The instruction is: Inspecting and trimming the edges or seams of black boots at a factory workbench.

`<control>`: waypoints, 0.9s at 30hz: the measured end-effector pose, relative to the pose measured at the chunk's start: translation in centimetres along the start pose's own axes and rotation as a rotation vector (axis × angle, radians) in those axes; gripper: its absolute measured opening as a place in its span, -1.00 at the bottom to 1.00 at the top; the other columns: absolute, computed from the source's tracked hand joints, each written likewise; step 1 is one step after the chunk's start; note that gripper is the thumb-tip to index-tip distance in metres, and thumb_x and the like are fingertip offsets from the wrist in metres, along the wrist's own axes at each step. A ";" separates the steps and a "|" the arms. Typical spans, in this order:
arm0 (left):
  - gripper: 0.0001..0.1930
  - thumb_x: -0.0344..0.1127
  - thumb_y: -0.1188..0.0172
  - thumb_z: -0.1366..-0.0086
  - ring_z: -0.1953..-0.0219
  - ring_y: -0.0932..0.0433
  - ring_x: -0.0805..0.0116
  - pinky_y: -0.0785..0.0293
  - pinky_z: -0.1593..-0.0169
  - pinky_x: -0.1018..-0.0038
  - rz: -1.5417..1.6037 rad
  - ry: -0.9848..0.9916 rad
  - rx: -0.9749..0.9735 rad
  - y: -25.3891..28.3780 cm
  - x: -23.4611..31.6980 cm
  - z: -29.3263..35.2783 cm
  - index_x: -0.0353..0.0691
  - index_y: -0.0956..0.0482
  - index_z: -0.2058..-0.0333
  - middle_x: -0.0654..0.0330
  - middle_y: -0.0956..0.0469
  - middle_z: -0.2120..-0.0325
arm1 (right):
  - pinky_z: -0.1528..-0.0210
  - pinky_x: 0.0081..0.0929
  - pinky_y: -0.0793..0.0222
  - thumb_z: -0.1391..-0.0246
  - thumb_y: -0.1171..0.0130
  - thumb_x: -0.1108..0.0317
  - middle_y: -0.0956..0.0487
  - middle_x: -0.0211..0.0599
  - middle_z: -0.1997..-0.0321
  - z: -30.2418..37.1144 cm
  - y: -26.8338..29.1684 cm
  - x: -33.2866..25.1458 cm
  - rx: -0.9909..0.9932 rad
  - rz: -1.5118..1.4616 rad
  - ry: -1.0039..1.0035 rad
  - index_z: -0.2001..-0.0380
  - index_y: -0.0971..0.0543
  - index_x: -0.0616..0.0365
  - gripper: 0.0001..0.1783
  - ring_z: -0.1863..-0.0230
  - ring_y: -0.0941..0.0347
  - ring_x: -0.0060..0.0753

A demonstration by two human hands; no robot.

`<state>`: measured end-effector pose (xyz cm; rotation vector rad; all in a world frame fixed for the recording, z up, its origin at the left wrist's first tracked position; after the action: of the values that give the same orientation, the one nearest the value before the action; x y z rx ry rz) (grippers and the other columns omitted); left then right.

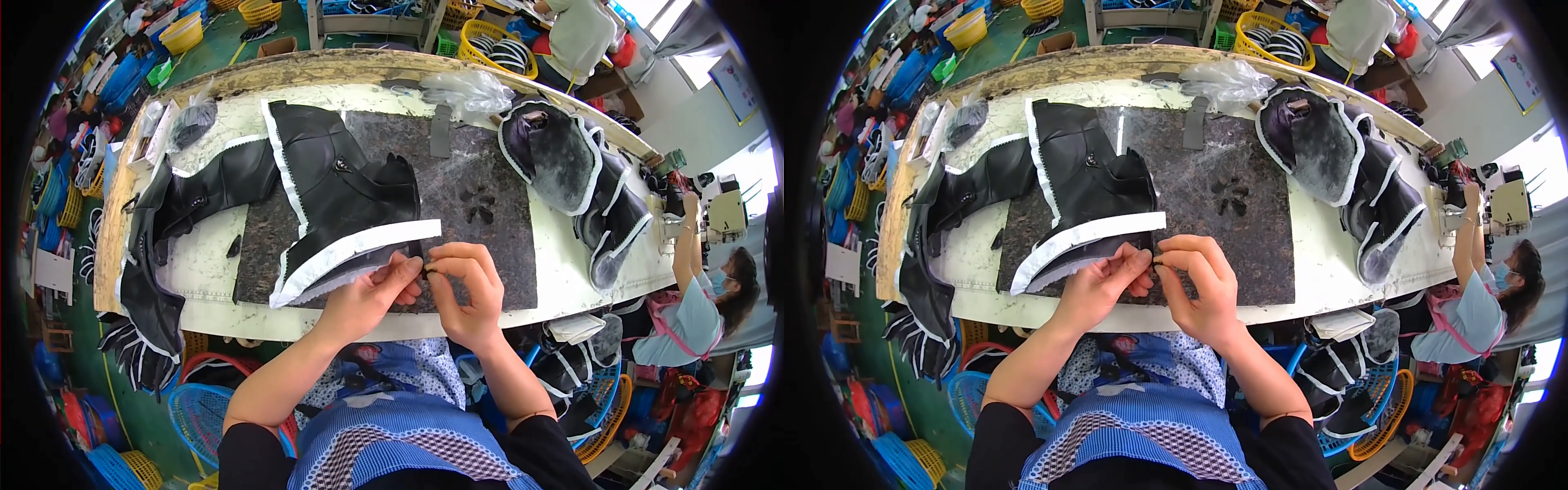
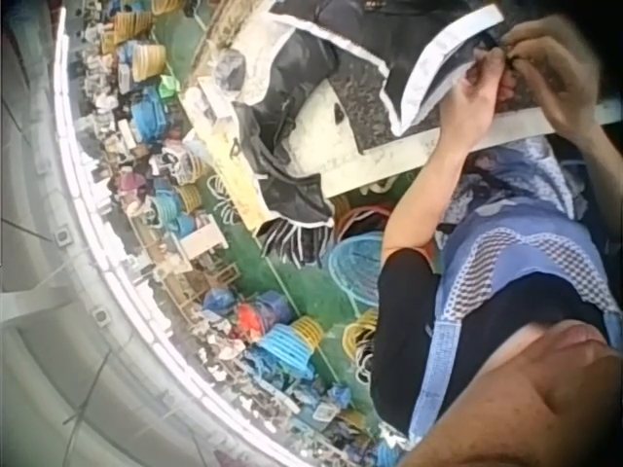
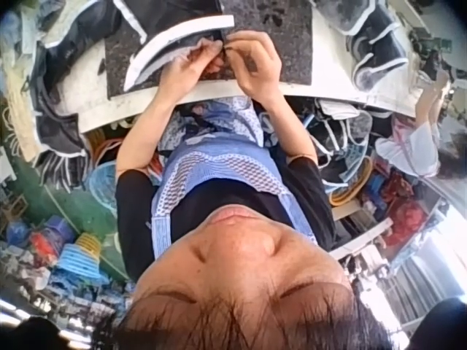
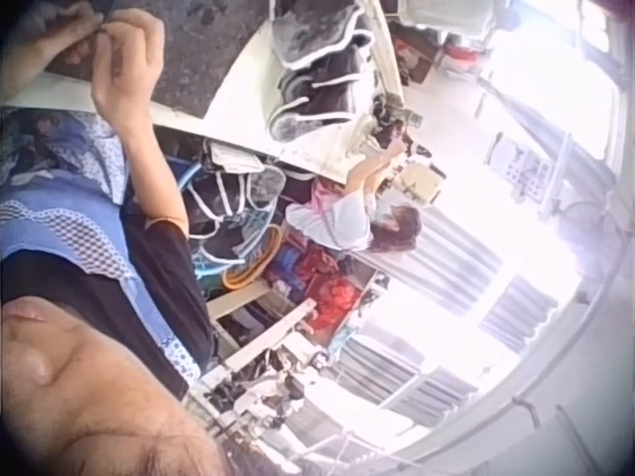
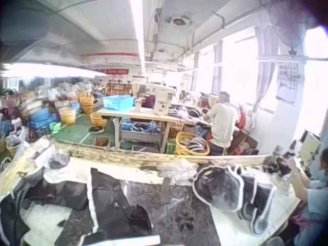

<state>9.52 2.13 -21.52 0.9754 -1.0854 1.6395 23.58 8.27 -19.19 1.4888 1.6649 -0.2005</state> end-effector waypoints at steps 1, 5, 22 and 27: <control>-0.72 -0.13 -0.12 -0.34 0.46 -0.50 0.58 -0.43 0.31 0.63 0.011 -0.007 -0.009 0.0 -0.2 0.0 -0.25 -0.54 0.37 0.28 -0.54 0.52 | 0.23 -0.45 -0.44 0.15 -0.22 0.68 -0.53 -0.16 0.21 -0.1 0.1 0.0 0.020 0.019 0.000 0.37 -0.53 0.23 -0.78 0.24 -0.51 -0.23; -0.72 -0.13 -0.12 -0.34 0.46 -0.49 0.58 -0.44 0.30 0.63 0.017 -0.042 -0.016 0.0 -0.3 0.0 -0.27 -0.54 0.35 0.27 -0.54 0.51 | 0.23 -0.45 -0.44 0.15 -0.22 0.68 -0.53 -0.16 0.22 -0.6 0.1 0.4 0.034 0.033 0.006 0.37 -0.53 0.23 -0.79 0.25 -0.51 -0.23; -0.73 -0.15 -0.16 -0.31 0.44 -0.55 0.54 -0.50 0.28 0.62 0.000 -0.039 -0.084 0.9 -1.0 -0.4 -0.29 -0.53 0.27 0.24 -0.57 0.49 | 0.28 -0.43 -0.44 0.13 -0.20 0.65 -0.56 -0.16 0.29 -2.1 -0.2 0.9 -0.113 0.022 0.111 0.36 -0.53 0.23 -0.80 0.32 -0.52 -0.18; -0.71 -0.14 -0.22 -0.27 0.42 -0.57 0.51 -0.51 0.24 0.59 0.085 -0.022 -0.079 0.7 -1.1 0.1 -0.31 -0.55 0.34 0.19 -0.60 0.47 | 0.25 -0.45 -0.44 0.05 -0.14 0.65 -0.56 -0.14 0.30 -1.6 -0.8 1.2 -0.223 -0.149 -0.101 0.33 -0.51 0.27 -0.84 0.30 -0.54 -0.17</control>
<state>9.12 1.59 -22.67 0.9086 -1.2125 1.6442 22.19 9.93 -19.36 1.1728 1.6589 -0.1624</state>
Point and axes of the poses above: each hand's wrist, its own z-axis away from the middle knuckle, its own y-axis out of the back of the hand, x = y × z, the point moved 3 cm from there along -z, towards the middle knuckle
